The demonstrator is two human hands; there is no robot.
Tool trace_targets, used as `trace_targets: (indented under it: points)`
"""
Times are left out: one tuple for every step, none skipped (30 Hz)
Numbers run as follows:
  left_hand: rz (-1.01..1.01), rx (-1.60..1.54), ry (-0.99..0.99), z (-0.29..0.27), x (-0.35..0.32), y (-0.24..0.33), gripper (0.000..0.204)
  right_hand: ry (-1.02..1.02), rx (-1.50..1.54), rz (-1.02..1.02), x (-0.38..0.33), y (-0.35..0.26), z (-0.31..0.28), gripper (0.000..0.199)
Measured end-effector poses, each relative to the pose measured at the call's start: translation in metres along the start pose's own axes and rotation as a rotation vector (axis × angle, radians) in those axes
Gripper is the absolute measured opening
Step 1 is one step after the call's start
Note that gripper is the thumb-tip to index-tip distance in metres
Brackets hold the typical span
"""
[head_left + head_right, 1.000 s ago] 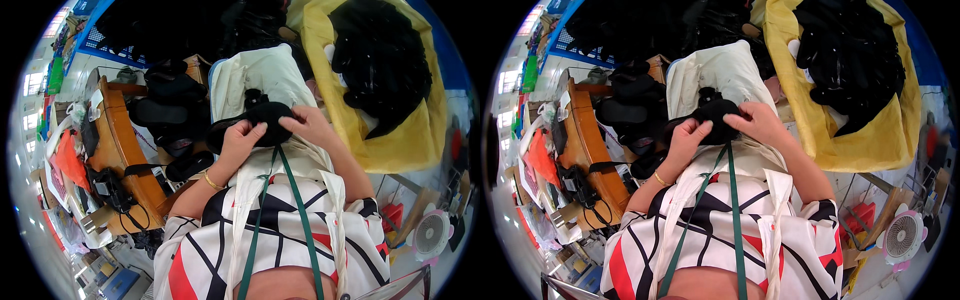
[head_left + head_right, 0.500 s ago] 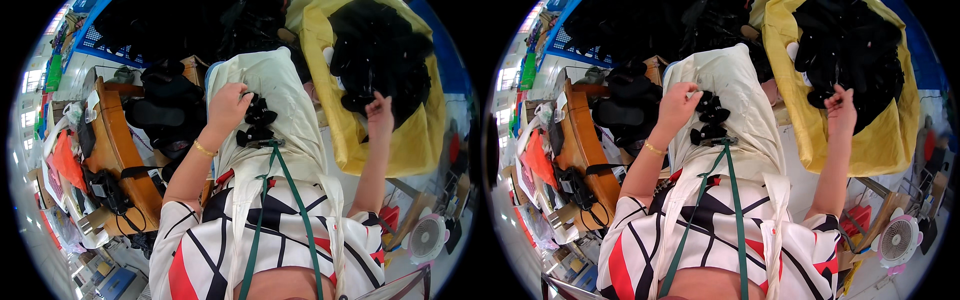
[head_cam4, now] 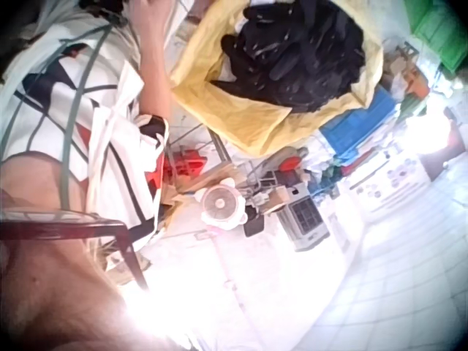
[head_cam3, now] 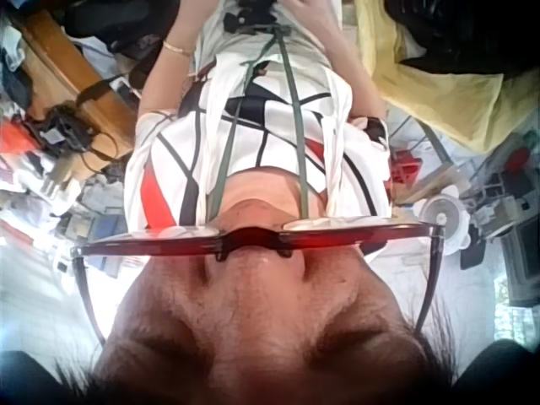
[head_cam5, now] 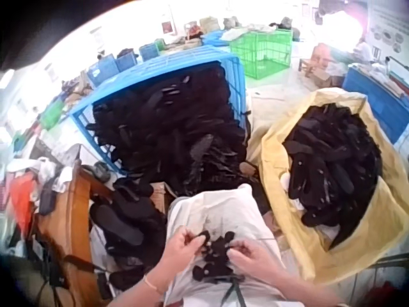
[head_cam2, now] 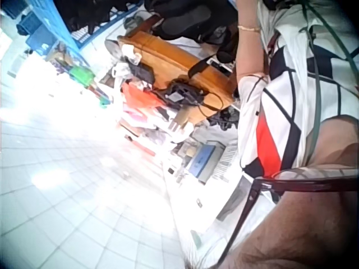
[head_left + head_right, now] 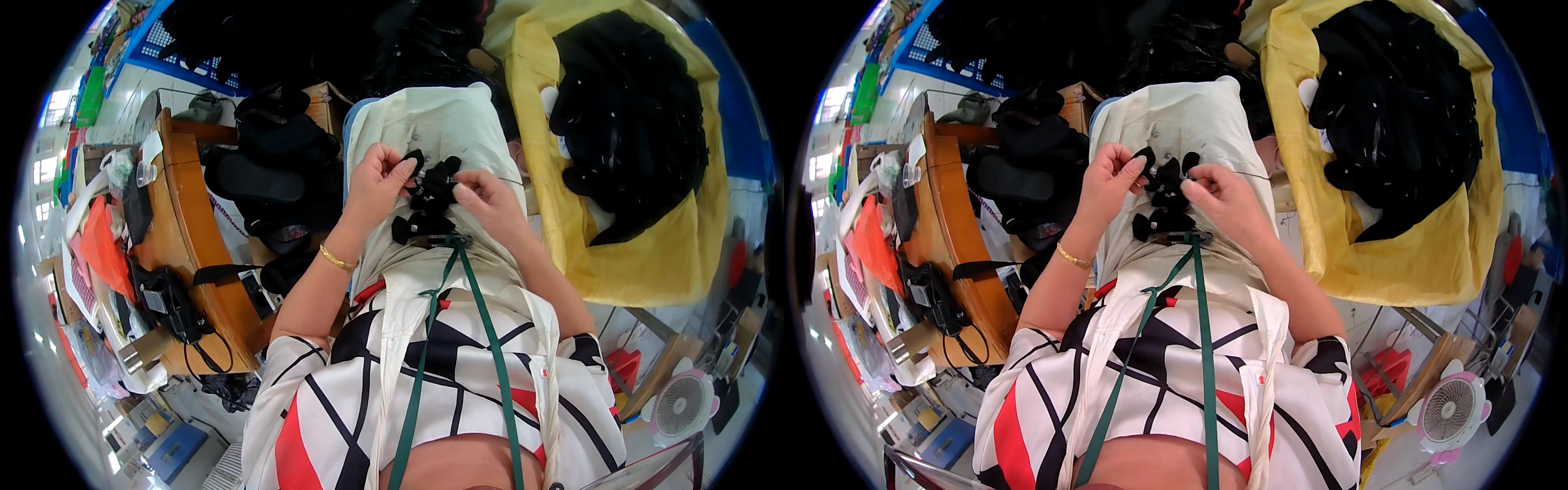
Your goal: The person retrieves a black shoe from a plastic bag and proceeds to sew it using a needle and thread. They repeatedly insert the needle into the shoe's sole and pull the thread through, working on the footwear while seated.
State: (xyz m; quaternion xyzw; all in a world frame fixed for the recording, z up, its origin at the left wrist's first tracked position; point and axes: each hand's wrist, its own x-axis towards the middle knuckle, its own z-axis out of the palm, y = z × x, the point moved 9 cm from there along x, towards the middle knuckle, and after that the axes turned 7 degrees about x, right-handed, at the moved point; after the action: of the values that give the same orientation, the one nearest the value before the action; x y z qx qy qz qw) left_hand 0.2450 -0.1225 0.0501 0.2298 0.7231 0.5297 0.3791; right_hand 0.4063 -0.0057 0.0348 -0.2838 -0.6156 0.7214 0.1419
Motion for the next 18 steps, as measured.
trace_targets:
  points:
    - [0.024, -0.037, -0.019, 0.002, -0.006, 0.001, 0.015, -0.026, 0.077, 0.059, 0.003, 0.000, 0.012, 0.020]
    - [0.005, -0.168, -0.031, 0.004, -0.013, -0.002, 0.014, -0.049, 0.153, 0.120, 0.006, 0.001, 0.022, 0.019]
    - [-0.012, -0.299, -0.046, 0.006, -0.020, -0.005, 0.013, -0.071, 0.228, 0.181, 0.008, 0.004, 0.030, 0.019]
    - [-0.029, -0.432, -0.057, 0.008, -0.026, -0.009, 0.013, -0.094, 0.296, 0.149, 0.009, 0.002, 0.034, 0.018]
    - [-0.090, -0.634, -0.083, 0.009, -0.030, -0.023, 0.012, -0.116, 0.365, 0.117, 0.010, 0.003, 0.037, 0.017]
    - [-0.116, -0.648, -0.112, 0.010, -0.034, -0.030, 0.011, -0.136, 0.434, 0.085, 0.011, 0.002, 0.040, 0.016]
    - [-0.142, -0.663, -0.144, 0.012, -0.037, -0.035, 0.010, -0.117, 0.359, 0.058, 0.010, 0.001, 0.040, 0.015]
    - [-0.167, -0.678, -0.176, 0.013, -0.040, -0.039, 0.010, -0.098, 0.283, 0.029, 0.008, 0.000, 0.039, 0.013]
    - [-0.175, -0.525, -0.164, 0.007, -0.041, -0.043, 0.022, -0.078, 0.209, 0.000, 0.007, -0.002, 0.038, 0.012]
    - [-0.057, -0.345, -0.117, -0.001, -0.040, -0.030, 0.024, -0.082, 0.107, -0.067, 0.006, -0.007, 0.038, 0.011]
    - [0.060, -0.164, -0.070, -0.007, -0.040, -0.014, 0.027, -0.086, 0.004, -0.135, 0.005, -0.012, 0.038, 0.010]
    - [0.175, 0.019, -0.024, -0.012, -0.041, 0.002, 0.030, -0.091, -0.097, -0.202, 0.004, -0.017, 0.038, 0.009]
    - [0.198, 0.117, -0.102, -0.008, -0.041, 0.007, 0.029, -0.113, -0.200, -0.267, 0.002, -0.028, 0.043, 0.009]
    - [0.221, 0.216, -0.180, -0.006, -0.040, 0.010, 0.029, -0.135, -0.301, -0.333, -0.001, -0.042, 0.047, 0.009]
    - [0.243, 0.314, -0.259, -0.002, -0.041, 0.011, 0.029, -0.157, -0.402, -0.398, -0.005, -0.051, 0.052, 0.010]
    - [0.193, 0.265, -0.262, -0.003, -0.041, 0.010, 0.025, -0.155, -0.424, -0.441, -0.009, -0.055, 0.054, 0.010]
    - [0.142, 0.215, -0.265, -0.003, -0.041, 0.008, 0.021, -0.154, -0.446, -0.484, -0.013, -0.059, 0.055, 0.011]
    - [0.091, 0.166, -0.269, -0.003, -0.040, 0.006, 0.017, -0.151, -0.467, -0.526, -0.016, -0.062, 0.056, 0.011]
